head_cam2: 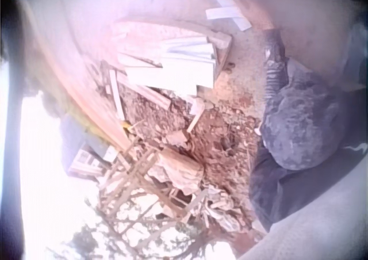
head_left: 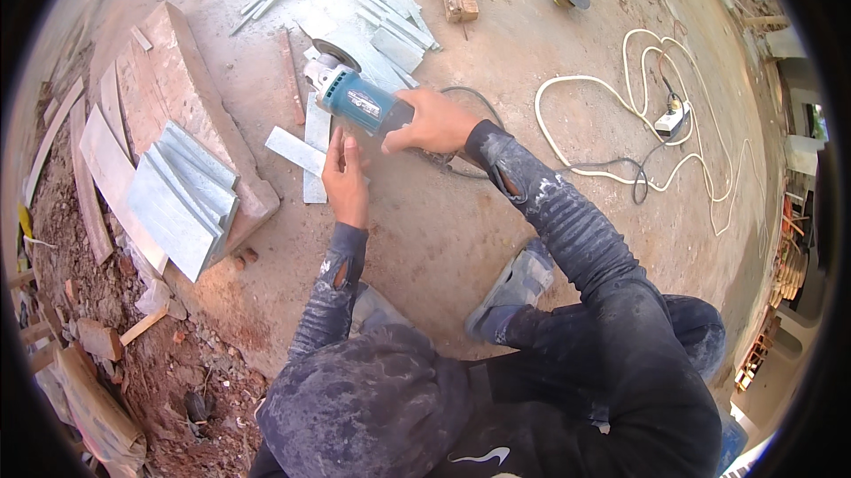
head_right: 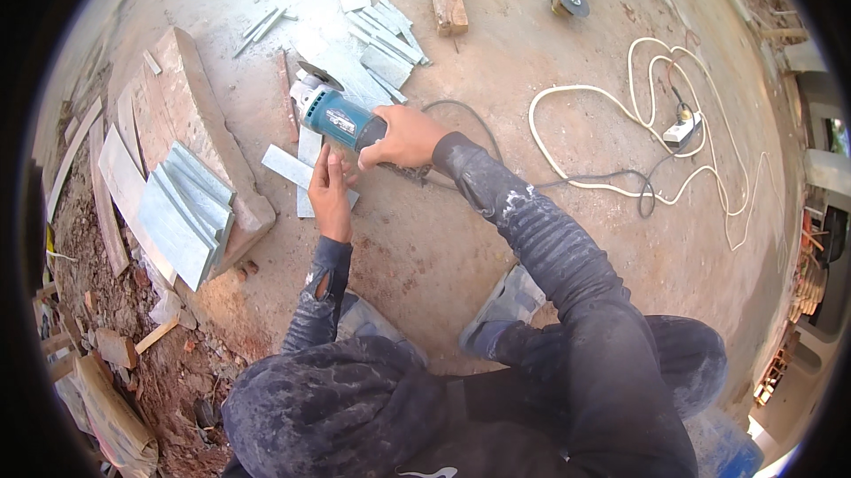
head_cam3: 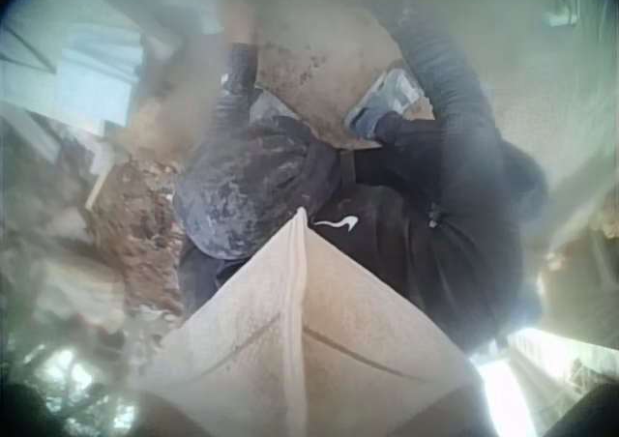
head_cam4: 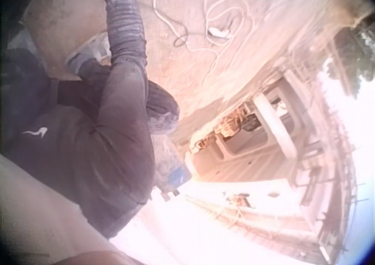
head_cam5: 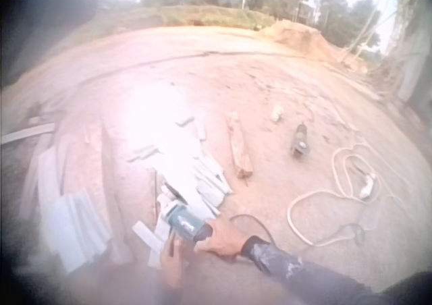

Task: The person cuts tiles using an angle grinder. The person picks up a tile, holds it with one hand, and uses the angle grinder to cut along the edge.

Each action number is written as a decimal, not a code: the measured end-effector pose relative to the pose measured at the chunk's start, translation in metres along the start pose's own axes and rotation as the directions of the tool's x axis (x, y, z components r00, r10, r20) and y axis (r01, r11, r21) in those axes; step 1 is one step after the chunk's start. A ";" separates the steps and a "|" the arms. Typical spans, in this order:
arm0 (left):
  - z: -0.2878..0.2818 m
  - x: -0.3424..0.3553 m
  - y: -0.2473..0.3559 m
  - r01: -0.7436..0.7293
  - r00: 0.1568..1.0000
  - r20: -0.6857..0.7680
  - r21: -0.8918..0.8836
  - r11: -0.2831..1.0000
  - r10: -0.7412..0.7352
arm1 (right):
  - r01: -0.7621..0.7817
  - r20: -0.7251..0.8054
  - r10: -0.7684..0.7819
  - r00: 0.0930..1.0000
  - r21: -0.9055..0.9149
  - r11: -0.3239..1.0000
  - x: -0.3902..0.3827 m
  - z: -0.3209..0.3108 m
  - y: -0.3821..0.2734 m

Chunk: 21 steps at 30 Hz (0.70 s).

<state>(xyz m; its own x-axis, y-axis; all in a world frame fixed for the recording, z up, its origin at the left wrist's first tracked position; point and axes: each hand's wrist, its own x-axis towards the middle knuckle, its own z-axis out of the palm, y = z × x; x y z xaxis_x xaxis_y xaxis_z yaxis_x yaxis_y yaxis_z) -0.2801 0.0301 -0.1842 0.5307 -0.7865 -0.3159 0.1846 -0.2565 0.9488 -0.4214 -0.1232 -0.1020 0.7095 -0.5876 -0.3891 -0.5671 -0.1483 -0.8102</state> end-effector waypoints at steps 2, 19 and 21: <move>0.006 -0.035 0.012 -0.187 0.980 0.075 0.018 0.982 0.185 | -0.050 -0.085 0.061 0.994 0.122 0.991 -0.011 0.008 -0.013; 0.040 -0.042 0.047 -0.326 0.897 0.381 0.224 0.919 0.225 | -0.152 -0.462 0.362 0.810 0.430 0.890 -0.047 -0.023 0.005; 0.024 -0.022 0.035 -0.347 0.938 0.143 0.353 0.869 0.316 | -0.288 -0.553 0.390 0.736 0.265 0.920 -0.048 -0.040 0.035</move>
<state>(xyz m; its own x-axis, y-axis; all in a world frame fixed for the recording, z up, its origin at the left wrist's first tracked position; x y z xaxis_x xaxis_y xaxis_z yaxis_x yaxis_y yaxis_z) -0.3053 0.0243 -0.1437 0.4379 -0.8990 0.0050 -0.3158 -0.1486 0.9371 -0.4919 -0.1319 -0.0941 0.0698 -0.9304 -0.3599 -0.6154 0.2438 -0.7496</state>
